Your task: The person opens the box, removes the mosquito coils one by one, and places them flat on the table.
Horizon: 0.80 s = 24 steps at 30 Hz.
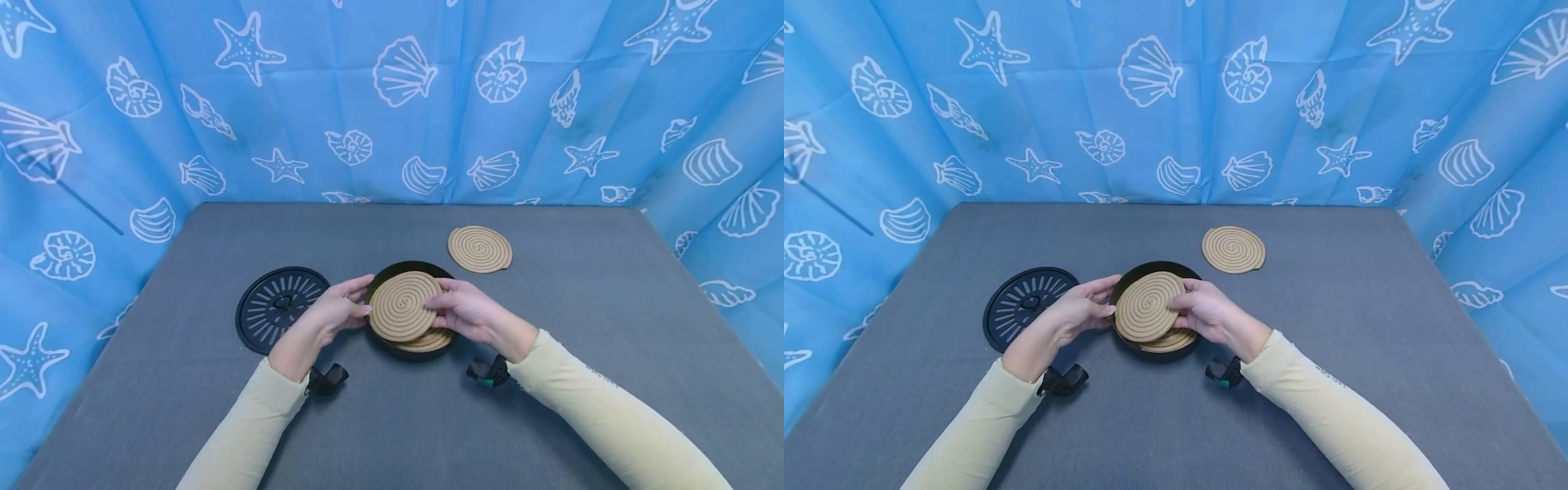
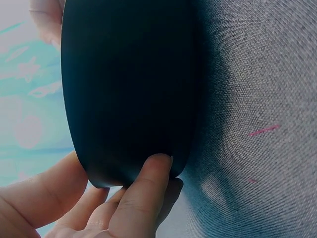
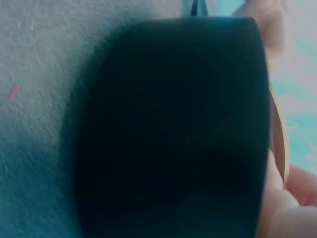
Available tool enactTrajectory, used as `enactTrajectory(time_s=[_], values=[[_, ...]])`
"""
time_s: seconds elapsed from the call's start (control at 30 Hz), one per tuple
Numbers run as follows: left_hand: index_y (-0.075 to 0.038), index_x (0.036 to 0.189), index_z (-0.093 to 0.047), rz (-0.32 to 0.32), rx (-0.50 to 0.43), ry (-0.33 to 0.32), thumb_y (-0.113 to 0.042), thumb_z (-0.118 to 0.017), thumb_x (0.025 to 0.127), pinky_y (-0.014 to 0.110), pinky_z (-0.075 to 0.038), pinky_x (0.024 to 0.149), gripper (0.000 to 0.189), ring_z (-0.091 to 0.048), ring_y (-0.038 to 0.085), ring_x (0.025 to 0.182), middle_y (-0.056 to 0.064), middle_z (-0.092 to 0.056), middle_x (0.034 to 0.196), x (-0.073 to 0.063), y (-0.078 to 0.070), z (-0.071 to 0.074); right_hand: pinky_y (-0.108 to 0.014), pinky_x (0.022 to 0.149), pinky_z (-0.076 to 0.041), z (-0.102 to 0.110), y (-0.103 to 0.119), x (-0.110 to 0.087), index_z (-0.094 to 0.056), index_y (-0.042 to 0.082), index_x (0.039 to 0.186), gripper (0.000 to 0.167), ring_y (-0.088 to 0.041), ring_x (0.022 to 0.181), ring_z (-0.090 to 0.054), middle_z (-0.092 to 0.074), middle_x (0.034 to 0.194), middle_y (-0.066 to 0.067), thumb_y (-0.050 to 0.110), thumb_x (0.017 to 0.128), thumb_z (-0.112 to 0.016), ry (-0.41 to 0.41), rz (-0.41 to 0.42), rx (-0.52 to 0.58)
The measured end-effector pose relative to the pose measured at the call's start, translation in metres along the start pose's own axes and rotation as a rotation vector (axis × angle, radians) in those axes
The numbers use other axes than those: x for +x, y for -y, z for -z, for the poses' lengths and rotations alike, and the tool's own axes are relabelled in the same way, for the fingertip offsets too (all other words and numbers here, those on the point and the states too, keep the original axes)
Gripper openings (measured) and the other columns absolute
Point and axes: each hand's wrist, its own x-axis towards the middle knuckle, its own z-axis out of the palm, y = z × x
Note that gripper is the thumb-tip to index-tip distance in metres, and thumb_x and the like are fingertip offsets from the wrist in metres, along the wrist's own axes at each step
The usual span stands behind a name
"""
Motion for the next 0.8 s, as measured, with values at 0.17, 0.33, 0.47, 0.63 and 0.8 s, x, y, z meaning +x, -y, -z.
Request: enactTrajectory(time_s=[0.17,0.33,0.47,0.63,0.8], values=[[-0.011,0.152,-0.033,0.011,-0.007,-0.005,0.009,-0.047,0.095,0.050,-0.035,0.108,0.062,-0.030,0.030,0.141,0.013,-0.029,0.156,0.000,-0.001,0.000,-0.034,0.089,-0.053,-0.002,-0.001,-0.001,-0.010,-0.009,0.150,0.060,-0.024,0.109,-0.062,-0.032,0.145,-0.036,-0.012,0.096,-0.035,-0.016,-0.011,-0.014],[-0.010,0.152,-0.032,0.012,-0.012,0.003,0.010,-0.047,0.095,0.051,-0.034,0.108,0.062,-0.028,0.030,0.142,0.014,-0.027,0.157,0.000,-0.001,0.000,-0.034,0.089,-0.053,-0.001,0.001,-0.004,-0.010,-0.006,0.152,0.060,-0.024,0.108,-0.062,-0.030,0.146,-0.036,-0.011,0.097,-0.035,-0.028,-0.018,-0.009],[-0.010,0.152,-0.032,0.013,-0.012,-0.002,0.010,-0.047,0.095,0.051,-0.034,0.108,0.062,-0.029,0.030,0.141,0.013,-0.028,0.157,0.000,-0.002,0.000,-0.034,0.090,-0.052,0.002,0.003,-0.006,-0.008,-0.006,0.152,0.062,-0.023,0.108,-0.062,-0.029,0.147,-0.035,-0.011,0.097,-0.036,-0.025,-0.021,0.003],[-0.011,0.152,-0.033,0.013,-0.005,-0.014,0.010,-0.048,0.095,0.050,-0.036,0.107,0.062,-0.032,0.030,0.140,0.012,-0.030,0.156,0.000,-0.001,0.000,-0.033,0.091,-0.051,0.005,0.007,-0.011,-0.004,-0.005,0.153,0.063,-0.021,0.109,-0.062,-0.024,0.150,-0.034,-0.011,0.098,-0.034,-0.012,-0.015,0.034],[-0.010,0.152,-0.032,-0.002,0.009,-0.008,0.010,-0.047,0.095,0.051,-0.035,0.107,0.062,-0.033,0.030,0.139,0.013,-0.030,0.156,0.001,0.001,0.000,-0.030,0.091,-0.052,0.010,0.011,-0.017,0.001,-0.004,0.153,0.063,-0.017,0.105,-0.063,-0.020,0.151,-0.034,-0.011,0.099,-0.032,-0.005,-0.004,0.072]])
